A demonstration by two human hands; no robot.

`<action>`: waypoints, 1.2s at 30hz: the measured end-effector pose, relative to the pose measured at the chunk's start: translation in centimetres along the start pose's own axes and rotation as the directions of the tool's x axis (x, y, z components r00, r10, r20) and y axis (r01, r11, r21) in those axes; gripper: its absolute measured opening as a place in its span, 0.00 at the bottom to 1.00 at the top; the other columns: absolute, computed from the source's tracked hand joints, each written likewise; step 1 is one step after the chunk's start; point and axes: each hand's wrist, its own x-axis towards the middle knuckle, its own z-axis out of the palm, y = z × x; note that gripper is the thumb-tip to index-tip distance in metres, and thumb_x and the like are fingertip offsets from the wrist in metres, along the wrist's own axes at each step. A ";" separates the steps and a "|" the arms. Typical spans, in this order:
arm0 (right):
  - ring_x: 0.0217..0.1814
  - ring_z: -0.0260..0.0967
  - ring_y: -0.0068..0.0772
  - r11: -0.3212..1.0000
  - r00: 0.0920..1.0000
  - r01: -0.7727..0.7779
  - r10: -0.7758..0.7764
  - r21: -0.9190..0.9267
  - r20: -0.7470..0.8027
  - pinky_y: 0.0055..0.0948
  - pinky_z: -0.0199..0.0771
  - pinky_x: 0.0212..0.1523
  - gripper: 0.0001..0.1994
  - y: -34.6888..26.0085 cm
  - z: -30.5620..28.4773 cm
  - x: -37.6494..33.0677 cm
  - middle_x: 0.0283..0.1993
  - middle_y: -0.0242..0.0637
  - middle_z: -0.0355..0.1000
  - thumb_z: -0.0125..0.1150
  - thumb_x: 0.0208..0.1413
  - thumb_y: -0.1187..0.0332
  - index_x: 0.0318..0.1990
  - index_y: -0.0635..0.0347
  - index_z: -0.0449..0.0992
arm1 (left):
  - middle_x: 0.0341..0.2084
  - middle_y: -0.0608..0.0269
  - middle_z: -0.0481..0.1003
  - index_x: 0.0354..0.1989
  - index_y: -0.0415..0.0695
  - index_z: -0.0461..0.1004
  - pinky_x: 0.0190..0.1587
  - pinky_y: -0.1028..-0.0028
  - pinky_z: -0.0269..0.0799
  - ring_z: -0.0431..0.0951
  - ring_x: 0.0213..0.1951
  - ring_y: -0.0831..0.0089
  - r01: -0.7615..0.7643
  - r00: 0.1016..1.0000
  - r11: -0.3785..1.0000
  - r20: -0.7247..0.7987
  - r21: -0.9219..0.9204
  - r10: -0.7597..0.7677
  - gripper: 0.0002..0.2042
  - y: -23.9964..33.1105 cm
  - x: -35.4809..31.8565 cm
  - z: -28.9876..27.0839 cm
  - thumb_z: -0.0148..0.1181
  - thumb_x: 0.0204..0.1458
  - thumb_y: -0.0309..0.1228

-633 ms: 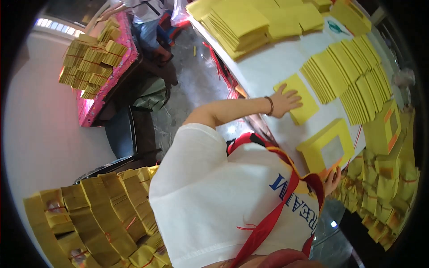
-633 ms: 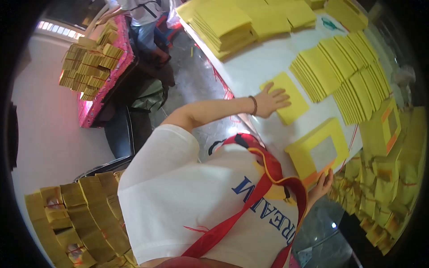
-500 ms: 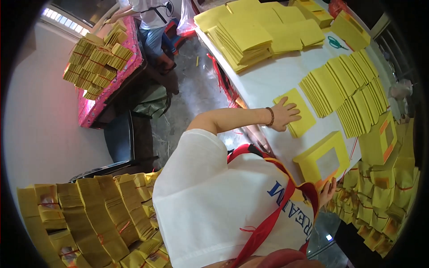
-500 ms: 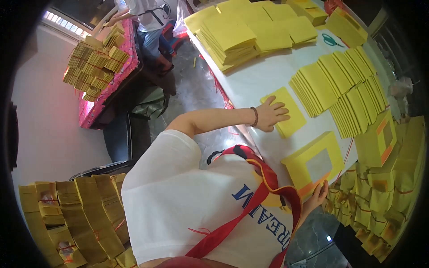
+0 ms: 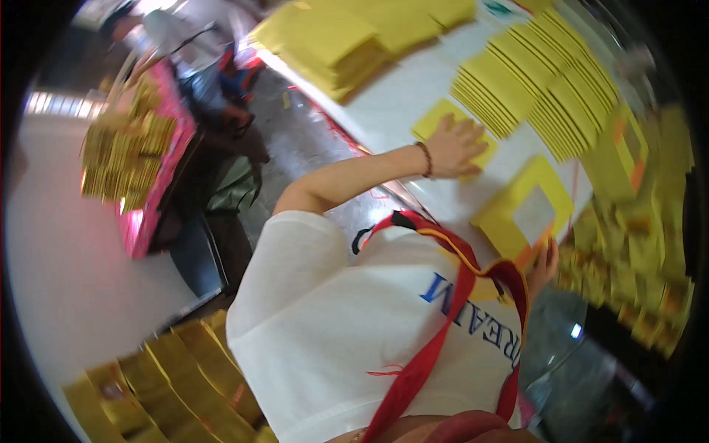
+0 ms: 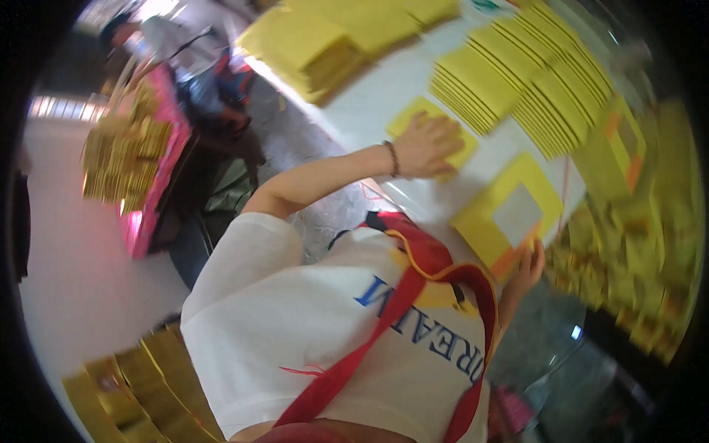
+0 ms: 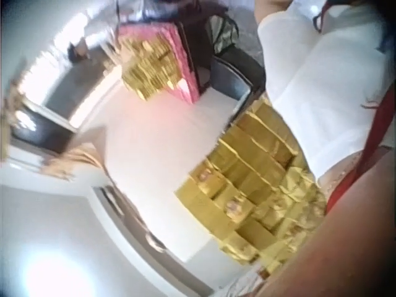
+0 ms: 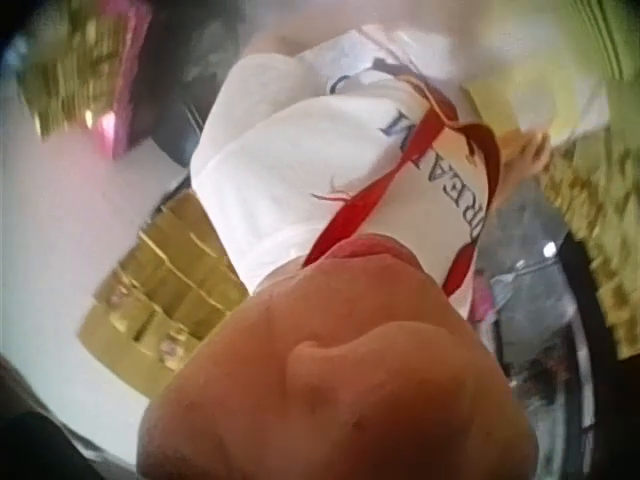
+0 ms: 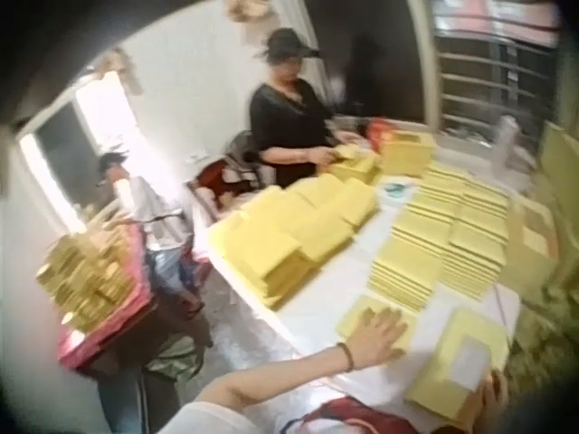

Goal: Folding sheets of yellow paper into stacks.

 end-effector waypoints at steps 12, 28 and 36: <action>0.53 0.63 0.26 0.991 0.989 0.080 -0.093 -0.107 -0.115 0.25 0.62 0.53 0.17 0.9 1.2 -0.3 0.53 0.35 0.67 0.57 0.53 0.72 0.51 0.61 0.70 | 0.48 0.58 0.68 0.47 0.44 0.71 0.48 0.65 0.61 0.66 0.49 0.61 -0.413 0.874 0.770 0.027 -0.487 0.485 0.25 10.1 3.0 1.4 0.64 0.40 0.42; 0.42 0.64 0.18 0.988 0.995 -0.013 0.027 0.151 -0.091 0.19 0.63 0.45 0.16 0.3 1.0 -0.5 0.40 0.30 0.70 0.47 0.61 0.59 0.49 0.61 0.72 | 0.22 0.57 0.73 0.30 0.41 0.76 0.27 0.71 0.67 0.73 0.24 0.67 -0.049 0.944 0.634 0.172 -0.771 0.282 0.06 10.4 5.0 2.0 0.58 0.49 0.30; 0.40 0.63 0.15 0.991 0.994 -0.008 0.023 0.135 -0.110 0.16 0.63 0.42 0.16 0.7 1.1 -0.5 0.39 0.28 0.70 0.47 0.62 0.60 0.49 0.61 0.72 | 0.18 0.62 0.72 0.29 0.37 0.75 0.24 0.77 0.64 0.69 0.20 0.79 0.233 0.897 0.592 0.406 -0.771 0.176 0.09 10.3 5.0 2.2 0.56 0.49 0.32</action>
